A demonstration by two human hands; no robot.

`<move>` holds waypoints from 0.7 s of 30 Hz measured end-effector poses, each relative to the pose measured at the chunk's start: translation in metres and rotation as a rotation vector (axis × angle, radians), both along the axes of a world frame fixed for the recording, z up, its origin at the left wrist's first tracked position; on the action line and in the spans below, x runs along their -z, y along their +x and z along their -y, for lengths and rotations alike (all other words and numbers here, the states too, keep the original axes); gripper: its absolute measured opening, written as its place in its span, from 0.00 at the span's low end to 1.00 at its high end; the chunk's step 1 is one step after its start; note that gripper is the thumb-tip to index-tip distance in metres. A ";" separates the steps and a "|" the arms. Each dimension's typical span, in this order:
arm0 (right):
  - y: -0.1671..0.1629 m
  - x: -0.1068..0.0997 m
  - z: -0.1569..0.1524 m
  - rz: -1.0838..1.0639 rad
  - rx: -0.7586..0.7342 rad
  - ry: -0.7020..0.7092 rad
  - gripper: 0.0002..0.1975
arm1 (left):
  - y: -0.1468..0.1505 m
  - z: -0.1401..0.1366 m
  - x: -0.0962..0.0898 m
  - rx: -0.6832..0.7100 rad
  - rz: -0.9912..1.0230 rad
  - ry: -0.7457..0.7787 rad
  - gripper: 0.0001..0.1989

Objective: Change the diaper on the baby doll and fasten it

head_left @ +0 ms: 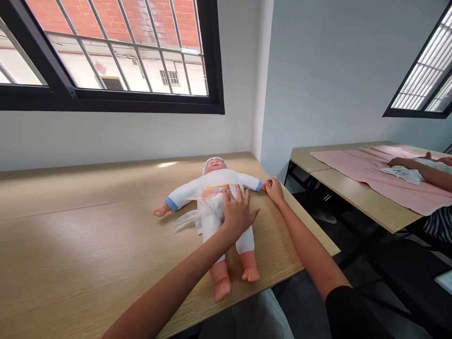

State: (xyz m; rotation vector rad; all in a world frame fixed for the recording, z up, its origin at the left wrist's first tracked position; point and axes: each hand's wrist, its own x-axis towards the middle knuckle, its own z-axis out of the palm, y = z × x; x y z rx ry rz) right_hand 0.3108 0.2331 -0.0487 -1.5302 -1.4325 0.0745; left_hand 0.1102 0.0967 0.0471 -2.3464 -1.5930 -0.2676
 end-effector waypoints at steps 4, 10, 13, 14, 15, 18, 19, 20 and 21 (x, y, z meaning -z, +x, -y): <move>0.000 0.000 0.000 -0.061 0.062 -0.086 0.09 | 0.000 0.000 0.001 -0.001 -0.011 -0.005 0.34; 0.008 -0.004 0.003 -0.281 0.040 -0.162 0.10 | 0.000 0.000 0.003 -0.007 -0.004 0.009 0.35; 0.013 -0.007 0.006 -0.338 -0.003 -0.189 0.11 | 0.000 -0.002 0.005 0.002 0.008 0.014 0.34; 0.014 -0.008 0.007 -0.349 -0.021 -0.202 0.11 | 0.000 -0.002 0.006 0.004 0.010 0.015 0.34; 0.015 -0.009 0.008 -0.359 -0.042 -0.214 0.10 | 0.000 -0.002 0.007 0.006 0.010 0.015 0.34; 0.016 -0.012 0.010 -0.400 -0.111 -0.220 0.11 | 0.000 -0.003 0.008 0.004 0.005 0.012 0.33; 0.015 -0.013 0.011 -0.415 -0.126 -0.213 0.12 | 0.000 -0.003 0.008 0.005 0.005 0.013 0.33; 0.015 -0.013 0.011 -0.433 -0.142 -0.203 0.13 | 0.000 -0.003 0.008 0.007 0.006 0.014 0.33; 0.014 -0.014 0.011 -0.452 -0.161 -0.193 0.15 | 0.000 -0.002 0.008 0.009 0.008 0.017 0.33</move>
